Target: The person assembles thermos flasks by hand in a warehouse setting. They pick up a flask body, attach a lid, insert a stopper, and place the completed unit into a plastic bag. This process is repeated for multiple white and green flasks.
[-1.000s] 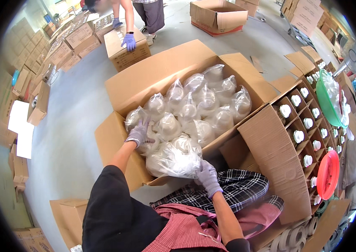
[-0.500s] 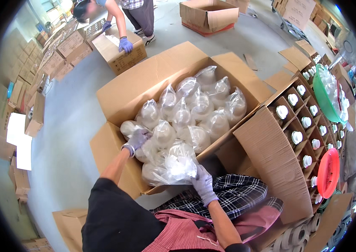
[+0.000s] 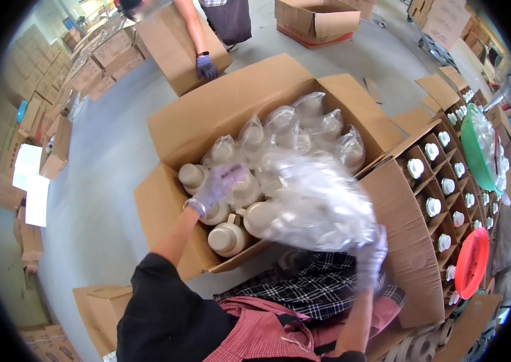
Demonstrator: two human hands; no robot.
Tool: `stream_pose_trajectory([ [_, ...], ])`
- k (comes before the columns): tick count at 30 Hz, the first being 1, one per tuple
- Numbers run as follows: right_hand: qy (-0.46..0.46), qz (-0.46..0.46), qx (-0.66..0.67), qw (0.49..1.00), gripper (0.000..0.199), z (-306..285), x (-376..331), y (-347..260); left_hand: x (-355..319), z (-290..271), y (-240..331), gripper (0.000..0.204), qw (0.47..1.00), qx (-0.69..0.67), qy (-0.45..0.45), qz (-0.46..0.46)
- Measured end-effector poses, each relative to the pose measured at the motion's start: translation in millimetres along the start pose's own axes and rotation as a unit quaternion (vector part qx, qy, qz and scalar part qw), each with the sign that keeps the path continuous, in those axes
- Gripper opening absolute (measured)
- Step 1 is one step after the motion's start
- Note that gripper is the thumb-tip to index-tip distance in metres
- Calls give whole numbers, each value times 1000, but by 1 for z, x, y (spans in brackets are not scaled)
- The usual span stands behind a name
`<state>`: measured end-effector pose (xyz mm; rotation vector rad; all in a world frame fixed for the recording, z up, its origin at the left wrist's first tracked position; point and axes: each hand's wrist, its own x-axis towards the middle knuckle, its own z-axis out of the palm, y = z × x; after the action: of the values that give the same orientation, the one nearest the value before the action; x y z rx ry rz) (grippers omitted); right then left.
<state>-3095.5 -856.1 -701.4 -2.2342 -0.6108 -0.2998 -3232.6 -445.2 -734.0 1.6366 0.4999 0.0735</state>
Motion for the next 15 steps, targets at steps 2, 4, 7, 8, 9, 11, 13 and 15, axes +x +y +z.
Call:
stream_pose_trajectory([
  [2, 15, 19, -77, 997, 40, -24, -7, 36, 35, -15, -35, 90, 855, 458, 241, 17],
  [4, 41, -10, -100, 994, 47, -33, -22, 57, 60, -6, -46, 109, 827, 500, 241, -88],
  [7, 28, -23, -129, 991, 54, -35, -36, 66, 85, 9, -87, 125, 920, 276, 251, -120],
  [8, 28, -31, -125, 991, 54, -33, -37, 65, 91, -4, -116, 110, 917, 262, 275, -121],
  [9, 31, -42, -117, 992, 55, -29, -35, 64, 94, -20, -141, 96, 912, 248, 303, -122],
  [11, 35, -38, -112, 992, 57, -32, -37, 64, 96, -19, -139, 66, 887, 312, 331, -82],
  [13, 51, -42, -104, 992, 57, -34, -40, 69, 96, -18, -113, 27, 887, 327, 324, -44],
  [15, 70, -67, -82, 992, 54, -34, -34, 63, 90, -25, -99, 25, 924, 211, 319, 7],
])
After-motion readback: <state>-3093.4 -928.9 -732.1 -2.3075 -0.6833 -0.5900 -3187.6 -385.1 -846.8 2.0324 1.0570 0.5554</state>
